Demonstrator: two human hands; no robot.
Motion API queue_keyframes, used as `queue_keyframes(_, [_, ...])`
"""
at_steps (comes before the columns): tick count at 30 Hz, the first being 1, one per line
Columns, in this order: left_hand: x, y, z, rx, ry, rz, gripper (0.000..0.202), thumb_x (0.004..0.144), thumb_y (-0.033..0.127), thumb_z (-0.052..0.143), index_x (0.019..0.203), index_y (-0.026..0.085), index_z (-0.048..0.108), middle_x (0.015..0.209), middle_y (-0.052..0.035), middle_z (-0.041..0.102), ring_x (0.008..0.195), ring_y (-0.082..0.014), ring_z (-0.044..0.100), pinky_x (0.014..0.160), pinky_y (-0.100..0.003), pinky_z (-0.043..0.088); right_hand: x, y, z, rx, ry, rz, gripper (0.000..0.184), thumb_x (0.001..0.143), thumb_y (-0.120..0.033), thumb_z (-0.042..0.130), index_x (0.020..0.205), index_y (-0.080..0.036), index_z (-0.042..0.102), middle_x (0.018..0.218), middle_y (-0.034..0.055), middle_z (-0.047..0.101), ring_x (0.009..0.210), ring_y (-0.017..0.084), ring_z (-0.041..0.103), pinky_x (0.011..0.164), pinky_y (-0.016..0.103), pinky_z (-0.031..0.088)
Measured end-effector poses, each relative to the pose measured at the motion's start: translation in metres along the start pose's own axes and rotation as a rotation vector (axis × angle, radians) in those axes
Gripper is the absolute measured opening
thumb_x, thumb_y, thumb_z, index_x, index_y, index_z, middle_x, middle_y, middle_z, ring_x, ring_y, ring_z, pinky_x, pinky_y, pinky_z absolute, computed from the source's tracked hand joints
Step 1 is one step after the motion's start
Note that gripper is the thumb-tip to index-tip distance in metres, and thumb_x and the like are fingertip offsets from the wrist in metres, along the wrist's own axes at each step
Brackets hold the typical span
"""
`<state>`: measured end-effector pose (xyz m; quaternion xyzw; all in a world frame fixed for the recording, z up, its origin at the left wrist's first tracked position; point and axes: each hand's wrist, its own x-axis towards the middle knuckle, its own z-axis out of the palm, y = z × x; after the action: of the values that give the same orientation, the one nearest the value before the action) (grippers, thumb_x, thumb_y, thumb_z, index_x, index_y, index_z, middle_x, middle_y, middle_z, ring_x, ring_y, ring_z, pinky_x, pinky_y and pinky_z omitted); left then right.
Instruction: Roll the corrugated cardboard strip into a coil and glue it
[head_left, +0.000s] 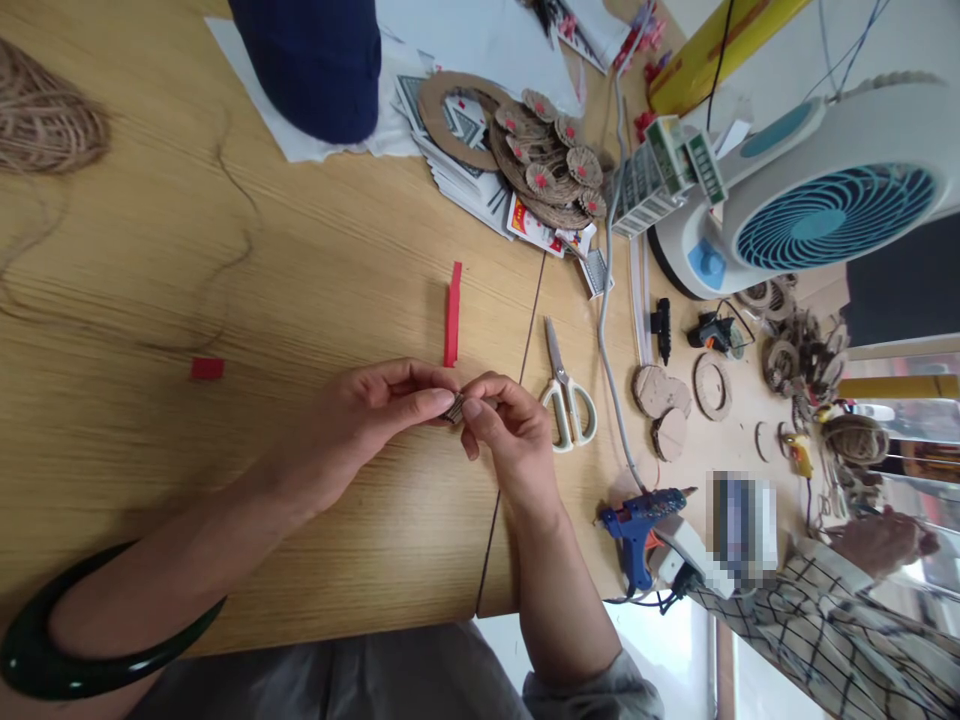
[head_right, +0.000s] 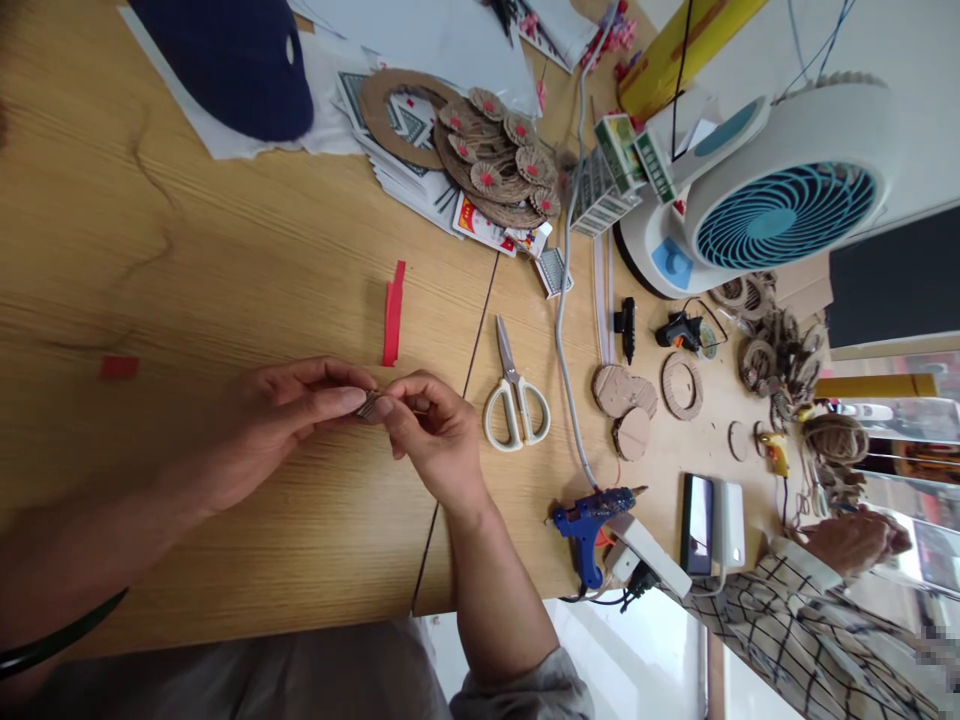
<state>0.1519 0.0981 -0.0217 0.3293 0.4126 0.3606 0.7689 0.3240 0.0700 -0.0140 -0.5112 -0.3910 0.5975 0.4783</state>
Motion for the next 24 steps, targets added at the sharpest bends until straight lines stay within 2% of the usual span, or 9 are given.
queue_keyframes(5, [-0.0002, -0.0011, -0.0003, 0.025, 0.055, 0.056, 0.006, 0.083, 0.033, 0.089, 0.087, 0.030, 0.087, 0.088, 0.0016, 0.084, 0.086, -0.0158, 0.077, 0.080, -0.022, 0.061, -0.0008, -0.0013, -0.0001, -0.059, 0.013, 0.025, 0.038, 0.084, -0.054, 0.088, 0.082, -0.022, 0.067, 0.064, -0.0066, 0.060, 0.048, 0.006, 0.048, 0.044, 0.021, 0.039])
queue_keyframes(14, [0.0002, -0.0020, -0.0008, 0.133, 0.105, 0.131, 0.008, 0.081, 0.030, 0.089, 0.088, 0.029, 0.087, 0.088, 0.0002, 0.083, 0.088, -0.0185, 0.079, 0.079, -0.025, 0.063, -0.0002, -0.0001, -0.0007, -0.097, 0.016, 0.060, 0.038, 0.085, -0.054, 0.088, 0.082, -0.022, 0.067, 0.062, -0.0067, 0.060, 0.048, 0.006, 0.047, 0.045, 0.020, 0.039])
queue_keyframes(24, [0.0008, -0.0038, -0.0051, 0.253, 0.094, 0.161, 0.008, 0.086, 0.031, 0.085, 0.094, 0.032, 0.087, 0.094, 0.0033, 0.084, 0.092, -0.0149, 0.079, 0.083, -0.021, 0.062, 0.0014, 0.0011, 0.0000, -0.141, 0.029, 0.064, 0.042, 0.082, -0.058, 0.088, 0.081, -0.022, 0.066, 0.061, -0.0072, 0.058, 0.047, 0.006, 0.045, 0.042, 0.020, 0.042])
